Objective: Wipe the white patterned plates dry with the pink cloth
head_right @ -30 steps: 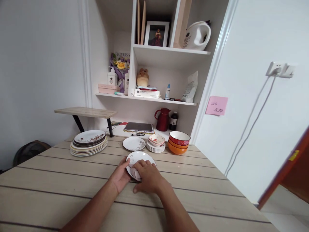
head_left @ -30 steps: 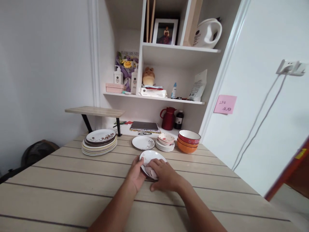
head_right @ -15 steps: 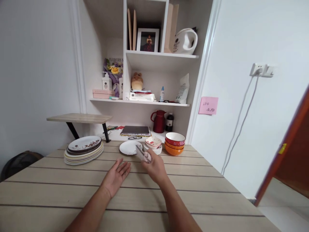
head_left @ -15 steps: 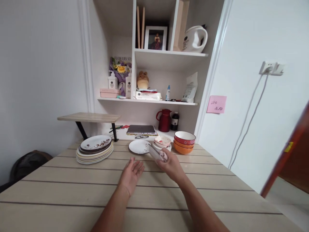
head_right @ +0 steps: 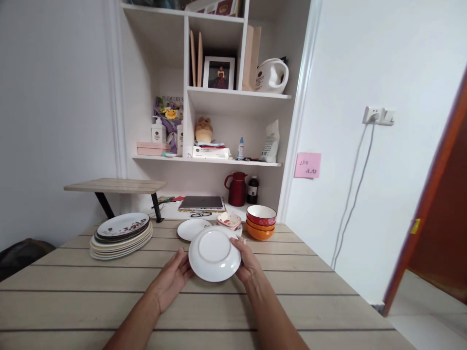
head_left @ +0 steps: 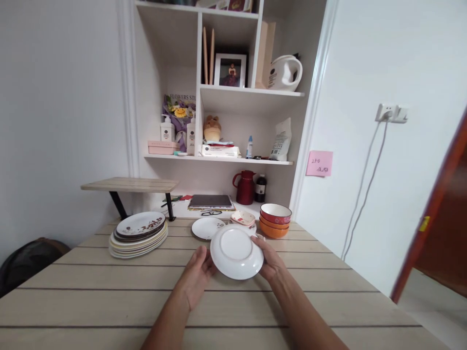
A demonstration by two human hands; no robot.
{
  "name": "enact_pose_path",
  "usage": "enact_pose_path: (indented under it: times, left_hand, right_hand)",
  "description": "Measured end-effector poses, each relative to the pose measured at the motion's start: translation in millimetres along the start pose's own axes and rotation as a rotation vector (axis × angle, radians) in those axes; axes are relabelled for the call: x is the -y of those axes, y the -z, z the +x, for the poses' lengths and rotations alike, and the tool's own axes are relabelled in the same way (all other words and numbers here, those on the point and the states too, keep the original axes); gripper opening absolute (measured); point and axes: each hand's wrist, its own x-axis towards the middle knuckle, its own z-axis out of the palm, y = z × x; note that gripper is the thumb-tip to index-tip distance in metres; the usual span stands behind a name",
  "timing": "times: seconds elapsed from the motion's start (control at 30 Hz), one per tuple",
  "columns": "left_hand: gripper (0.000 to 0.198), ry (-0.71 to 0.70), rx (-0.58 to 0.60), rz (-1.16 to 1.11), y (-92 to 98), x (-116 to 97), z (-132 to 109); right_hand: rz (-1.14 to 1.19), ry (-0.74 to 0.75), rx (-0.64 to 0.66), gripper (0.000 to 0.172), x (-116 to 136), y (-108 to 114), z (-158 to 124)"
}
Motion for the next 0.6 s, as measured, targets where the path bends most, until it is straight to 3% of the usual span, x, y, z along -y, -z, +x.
enact_pose_path:
  times: [0.13,0.27,0.47,0.6]
  left_hand:
    - [0.060,0.111,0.187,0.010,-1.6,-2,-8]
    - [0.059,0.169,0.143,0.074,-1.5,-1,-12]
    - [0.055,0.120,0.168,0.074,-4.5,0,-13]
    - [0.053,0.172,0.198,0.106,-9.2,0,-16]
  right_hand:
    - [-0.105,-0.021,0.189,0.048,-3,-9,-9]
    - [-0.254,-0.038,0.287,0.054,-4,-17,-17]
    - [-0.334,0.036,0.065,0.049,-2,-19,-10]
    - [-0.269,0.130,-0.227,0.041,-3,-1,8]
